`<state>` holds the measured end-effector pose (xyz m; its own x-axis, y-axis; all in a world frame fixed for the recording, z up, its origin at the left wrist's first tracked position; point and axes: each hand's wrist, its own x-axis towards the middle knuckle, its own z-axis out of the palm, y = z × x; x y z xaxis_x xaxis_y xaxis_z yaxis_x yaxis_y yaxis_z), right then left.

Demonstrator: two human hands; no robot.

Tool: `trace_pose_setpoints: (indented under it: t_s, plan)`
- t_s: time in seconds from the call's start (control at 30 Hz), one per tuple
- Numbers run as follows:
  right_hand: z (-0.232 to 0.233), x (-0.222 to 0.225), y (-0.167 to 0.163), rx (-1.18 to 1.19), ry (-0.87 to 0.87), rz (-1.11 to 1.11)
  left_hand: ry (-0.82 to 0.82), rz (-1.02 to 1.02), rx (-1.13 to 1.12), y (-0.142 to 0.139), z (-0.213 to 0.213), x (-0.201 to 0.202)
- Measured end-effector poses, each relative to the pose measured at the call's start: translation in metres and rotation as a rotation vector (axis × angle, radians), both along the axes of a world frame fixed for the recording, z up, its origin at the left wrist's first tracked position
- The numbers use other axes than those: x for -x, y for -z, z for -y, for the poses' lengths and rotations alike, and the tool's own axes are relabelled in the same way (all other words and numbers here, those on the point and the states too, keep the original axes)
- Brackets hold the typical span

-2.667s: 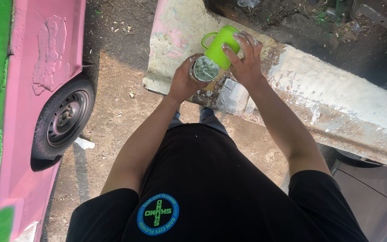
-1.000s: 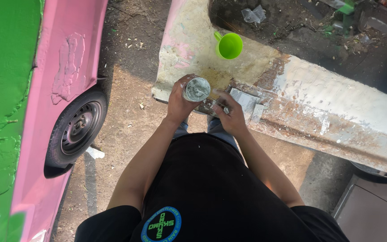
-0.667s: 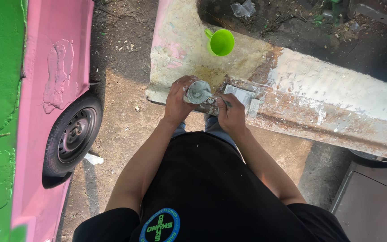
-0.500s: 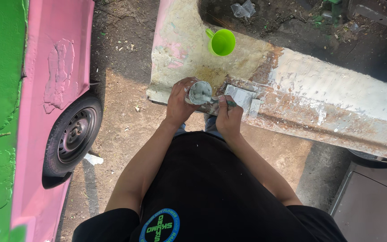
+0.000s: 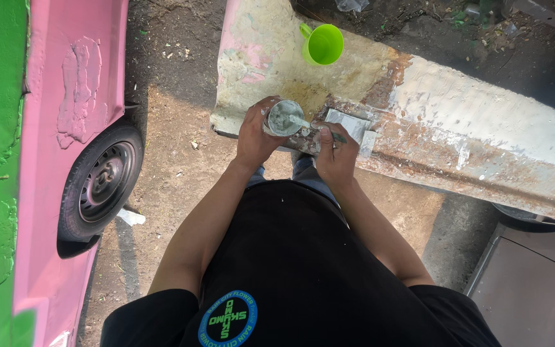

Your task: The person mixes a white paste in a small container using a putty knife, then applies the compound to a concrete curb with the knife. They repeatedly scrape the paste onto the curb and smooth it along the edge, working on a single section near a parked car.

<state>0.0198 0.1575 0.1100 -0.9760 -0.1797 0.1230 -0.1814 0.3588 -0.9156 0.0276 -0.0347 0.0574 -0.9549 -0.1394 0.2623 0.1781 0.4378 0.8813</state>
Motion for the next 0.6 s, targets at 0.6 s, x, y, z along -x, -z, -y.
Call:
trace_pose_setpoints:
  t_s: [0.6]
  plan:
    - [0.009, -0.008, -0.014, -0.267, -0.218, -0.162, 0.106, 0.035, 0.056, 0.001, 0.010, -0.014]
